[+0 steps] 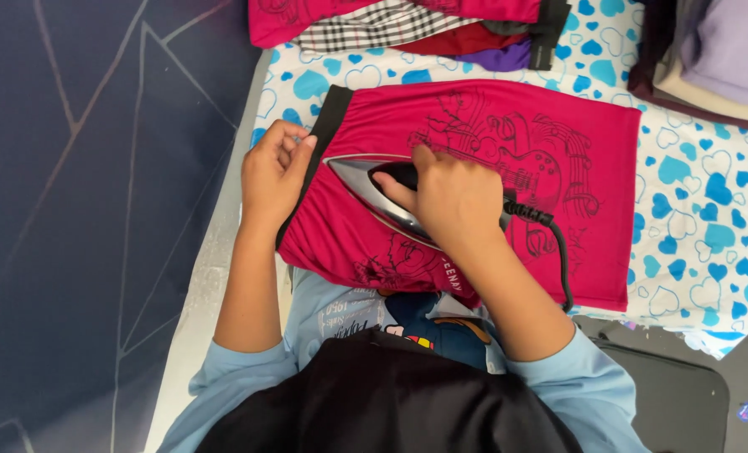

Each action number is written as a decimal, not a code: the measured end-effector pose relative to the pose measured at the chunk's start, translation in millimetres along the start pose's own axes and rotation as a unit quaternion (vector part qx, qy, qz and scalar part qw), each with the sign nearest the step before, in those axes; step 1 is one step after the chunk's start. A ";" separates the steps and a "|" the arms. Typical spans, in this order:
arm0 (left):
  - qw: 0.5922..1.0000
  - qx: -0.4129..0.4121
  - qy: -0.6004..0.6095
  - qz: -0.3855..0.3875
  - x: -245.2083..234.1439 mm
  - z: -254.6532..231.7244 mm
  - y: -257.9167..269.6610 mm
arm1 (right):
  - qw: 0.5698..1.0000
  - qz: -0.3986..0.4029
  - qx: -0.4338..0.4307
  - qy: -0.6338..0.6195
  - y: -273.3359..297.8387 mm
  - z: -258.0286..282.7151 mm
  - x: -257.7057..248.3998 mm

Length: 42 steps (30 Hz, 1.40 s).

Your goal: The person is ironing a pink shirt on an ironing board, smoothing out wrinkles with a steam iron and repositioning the fabric.

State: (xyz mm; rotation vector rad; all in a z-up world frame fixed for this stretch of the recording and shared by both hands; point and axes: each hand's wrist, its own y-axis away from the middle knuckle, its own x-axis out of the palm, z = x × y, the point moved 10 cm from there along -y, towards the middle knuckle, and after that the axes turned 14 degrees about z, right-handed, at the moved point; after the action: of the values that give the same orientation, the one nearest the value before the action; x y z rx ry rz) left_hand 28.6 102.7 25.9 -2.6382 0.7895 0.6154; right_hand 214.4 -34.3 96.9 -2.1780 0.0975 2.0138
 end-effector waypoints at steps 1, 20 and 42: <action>1.000 0.003 -0.001 0.004 1.5 0.7 -0.4 | 1.000 -0.001 0.005 -0.001 5.8 -6.1 -2.5; 0.998 -0.053 -0.022 0.010 2.1 -5.0 0.8 | 0.952 0.118 0.230 0.163 136.6 -210.6 29.7; 0.999 -0.014 -0.031 0.007 0.1 -1.9 1.1 | 0.992 0.052 0.096 0.060 20.4 -126.3 4.7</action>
State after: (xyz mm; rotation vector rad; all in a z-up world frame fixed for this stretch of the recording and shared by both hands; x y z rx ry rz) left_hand 28.6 101.0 27.3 -2.6272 0.7876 0.7121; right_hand 335.5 -75.6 99.6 -2.2102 0.4106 1.8358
